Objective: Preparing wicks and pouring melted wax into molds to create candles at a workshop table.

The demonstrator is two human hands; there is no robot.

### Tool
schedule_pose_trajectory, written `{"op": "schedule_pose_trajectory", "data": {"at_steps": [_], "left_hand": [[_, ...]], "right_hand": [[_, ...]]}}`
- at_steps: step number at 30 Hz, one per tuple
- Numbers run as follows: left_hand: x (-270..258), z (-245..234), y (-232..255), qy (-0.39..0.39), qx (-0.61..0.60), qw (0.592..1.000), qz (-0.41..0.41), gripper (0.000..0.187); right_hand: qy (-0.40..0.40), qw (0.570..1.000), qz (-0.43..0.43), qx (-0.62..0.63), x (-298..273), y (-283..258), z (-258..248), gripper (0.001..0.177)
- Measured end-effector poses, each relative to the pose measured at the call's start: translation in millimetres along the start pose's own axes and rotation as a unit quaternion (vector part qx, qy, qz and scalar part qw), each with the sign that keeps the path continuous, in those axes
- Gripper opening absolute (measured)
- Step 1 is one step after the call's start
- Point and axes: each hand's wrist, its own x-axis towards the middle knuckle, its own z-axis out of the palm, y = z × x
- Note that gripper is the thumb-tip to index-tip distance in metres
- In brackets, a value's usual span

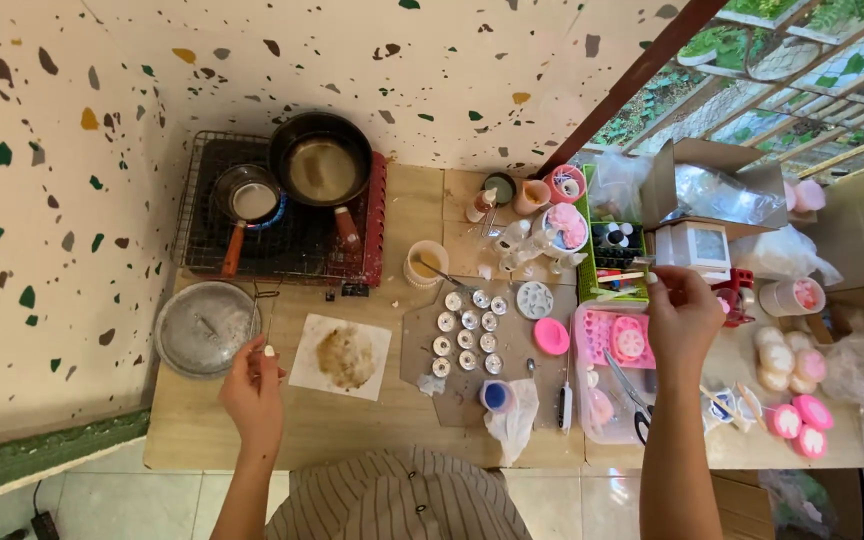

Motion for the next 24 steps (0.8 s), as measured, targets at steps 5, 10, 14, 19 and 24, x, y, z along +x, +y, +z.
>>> {"op": "schedule_pose_trajectory", "data": {"at_steps": [5, 10, 14, 19, 24], "left_hand": [[-6.7, -15.7, -11.8, 0.024, -0.053, 0.998, 0.000, 0.028], [1.2, -30.1, -18.6, 0.047, -0.050, 0.997, -0.018, 0.026], [28.5, -40.0, -33.6, 0.071, -0.035, 0.997, -0.019, 0.027], [98.8, -32.5, -70.0, 0.030, -0.135, 0.967, -0.213, 0.036], [157.4, -6.5, -99.4, 0.024, 0.076, 0.996, -0.045, 0.035]], "right_hand": [[-0.005, 0.998, 0.022, 0.055, -45.7, 5.4, 7.4, 0.013], [-0.076, 0.984, 0.065, 0.149, -67.8, -23.7, 65.1, 0.016], [-0.149, 0.973, 0.078, 0.160, -73.1, -52.2, 141.3, 0.019], [-0.312, 0.946, 0.037, 0.082, -82.0, -98.0, 262.2, 0.035], [-0.275, 0.959, -0.062, -0.038, -89.6, -37.3, 385.2, 0.034]]}}
